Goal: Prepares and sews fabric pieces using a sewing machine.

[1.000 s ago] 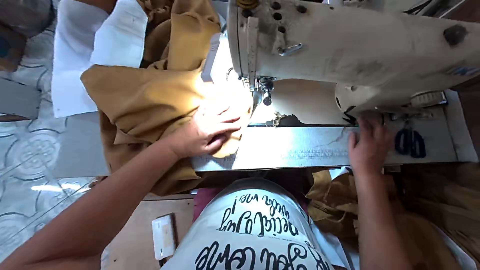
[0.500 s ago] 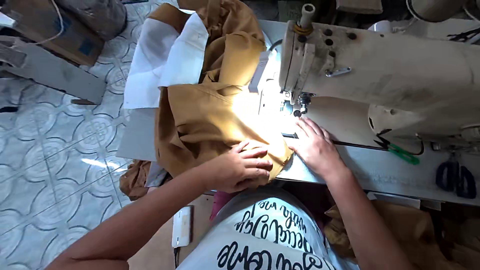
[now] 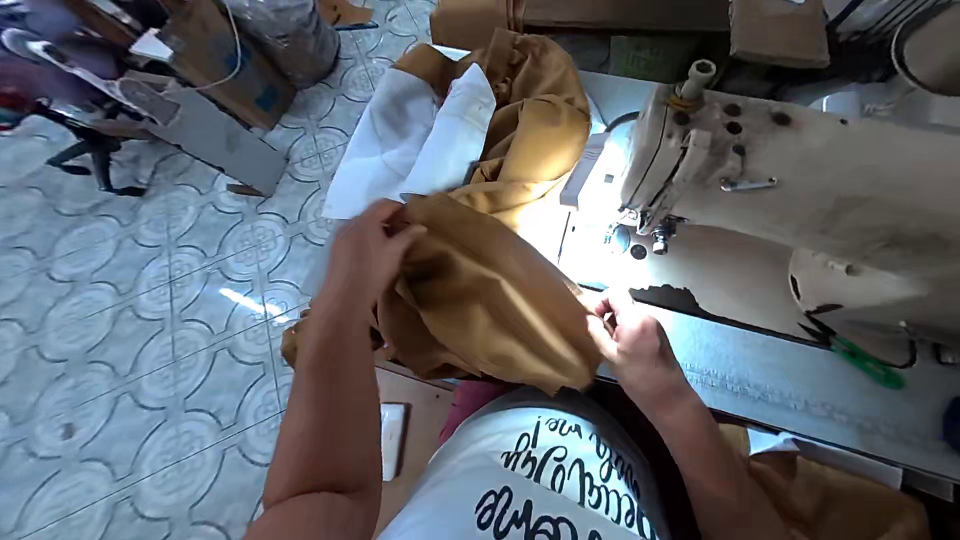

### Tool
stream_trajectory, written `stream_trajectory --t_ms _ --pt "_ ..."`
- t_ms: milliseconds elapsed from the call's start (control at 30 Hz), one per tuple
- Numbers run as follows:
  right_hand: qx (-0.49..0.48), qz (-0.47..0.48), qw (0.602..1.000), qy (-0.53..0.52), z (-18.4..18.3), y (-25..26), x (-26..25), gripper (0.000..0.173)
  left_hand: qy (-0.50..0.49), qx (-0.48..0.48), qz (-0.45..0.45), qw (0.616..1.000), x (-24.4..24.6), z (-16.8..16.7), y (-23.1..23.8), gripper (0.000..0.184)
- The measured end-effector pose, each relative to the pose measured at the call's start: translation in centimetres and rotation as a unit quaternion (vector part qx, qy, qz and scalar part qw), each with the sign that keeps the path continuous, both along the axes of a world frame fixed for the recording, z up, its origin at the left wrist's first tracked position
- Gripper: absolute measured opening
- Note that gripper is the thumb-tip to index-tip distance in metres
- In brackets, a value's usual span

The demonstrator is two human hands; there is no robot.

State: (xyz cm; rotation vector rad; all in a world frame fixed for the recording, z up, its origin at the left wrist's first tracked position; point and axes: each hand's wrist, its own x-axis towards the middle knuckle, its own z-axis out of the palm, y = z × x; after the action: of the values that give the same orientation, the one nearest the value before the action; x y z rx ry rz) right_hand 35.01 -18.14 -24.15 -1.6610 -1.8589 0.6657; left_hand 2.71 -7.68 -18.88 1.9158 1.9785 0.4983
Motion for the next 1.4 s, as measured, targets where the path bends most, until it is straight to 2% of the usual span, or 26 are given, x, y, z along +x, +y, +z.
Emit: stream_trajectory --t_ms 67,133,200,267,333,400,467,500,567,633,700,733,800,867,933,1033,1233,1400 --pt "-0.034 0.032 0.987 0.151 1.6 -1.5 -0.3 0.018 -0.034 0.091 -0.019 0.995 -1.5 3.8 -1.0 0.03" --pt "-0.045 0.07 0.955 0.286 2.7 -2.2 -1.7 0.019 -0.002 0.191 -0.017 0.981 -1.6 7.8 -0.7 0.033" --pt "-0.036 0.07 0.936 0.342 3.0 -1.9 -3.3 0.019 0.051 0.264 0.028 0.963 0.1 10.7 1.6 0.037" --pt "-0.021 0.018 0.937 0.348 2.1 -0.9 -4.5 0.02 0.077 0.267 0.048 0.959 4.1 12.0 4.6 0.039" --pt "-0.026 -0.043 0.938 0.342 0.7 0.1 -4.6 0.021 0.103 0.258 -0.035 0.96 8.4 10.6 6.9 0.037" --pt "-0.072 -0.058 0.947 0.309 -0.7 0.4 -3.7 0.022 0.131 0.178 -0.109 0.969 11.7 7.0 7.2 0.066" --pt "-0.165 -0.014 0.95 0.264 -1.1 0.1 -2.2 0.022 0.129 0.109 -0.159 0.973 13.9 1.3 6.2 0.085" --pt "-0.192 0.001 0.956 0.221 -0.9 0.2 -1.4 0.023 0.131 0.074 -0.172 0.973 14.7 -2.0 5.6 0.077" --pt "-0.159 -0.02 0.983 0.085 -0.1 1.1 0.4 0.024 0.151 -0.018 -0.194 0.969 15.8 -6.4 4.9 0.064" --pt "-0.091 -0.075 0.993 -0.005 -0.4 3.1 2.2 0.022 0.141 -0.052 -0.199 0.968 16.3 -6.5 4.8 0.073" --pt "-0.036 -0.117 0.992 -0.02 -1.3 5.6 3.4 0.027 0.124 -0.037 -0.199 0.971 16.7 -5.1 4.6 0.066" --pt "-0.017 -0.133 0.991 -0.027 -1.8 6.9 3.7 0.029 0.111 -0.012 -0.203 0.973 16.8 -4.7 4.5 0.06" --pt "-0.005 -0.16 0.985 -0.069 -2.6 9.1 3.6 0.032 0.056 0.1 -0.229 0.967 16.7 -5.5 4.4 0.042" --pt "-0.01 -0.165 0.98 -0.114 -3.9 10.3 3.5 0.034 -0.011 0.182 -0.274 0.944 16.6 -7.0 4.5 0.028" --pt "-0.009 -0.167 0.978 -0.126 -4.8 10.6 3.4 0.033 -0.067 0.218 -0.325 0.918 16.4 -8.7 4.9 0.023" --pt "0.008 -0.148 0.983 -0.106 -4.5 9.4 2.9 0.024 -0.096 0.221 -0.363 0.9 16.1 -10.2 4.5 0.021" --pt "0.078 -0.114 0.985 -0.101 -4.4 8.0 2.4 0.015 -0.095 0.22 -0.368 0.898 16.3 -10.6 4.3 0.024" --pt "0.12 -0.109 0.981 -0.109 -4.6 8.0 2.3 0.012 -0.049 0.207 -0.394 0.894 16.4 -10.4 4.3 0.041"
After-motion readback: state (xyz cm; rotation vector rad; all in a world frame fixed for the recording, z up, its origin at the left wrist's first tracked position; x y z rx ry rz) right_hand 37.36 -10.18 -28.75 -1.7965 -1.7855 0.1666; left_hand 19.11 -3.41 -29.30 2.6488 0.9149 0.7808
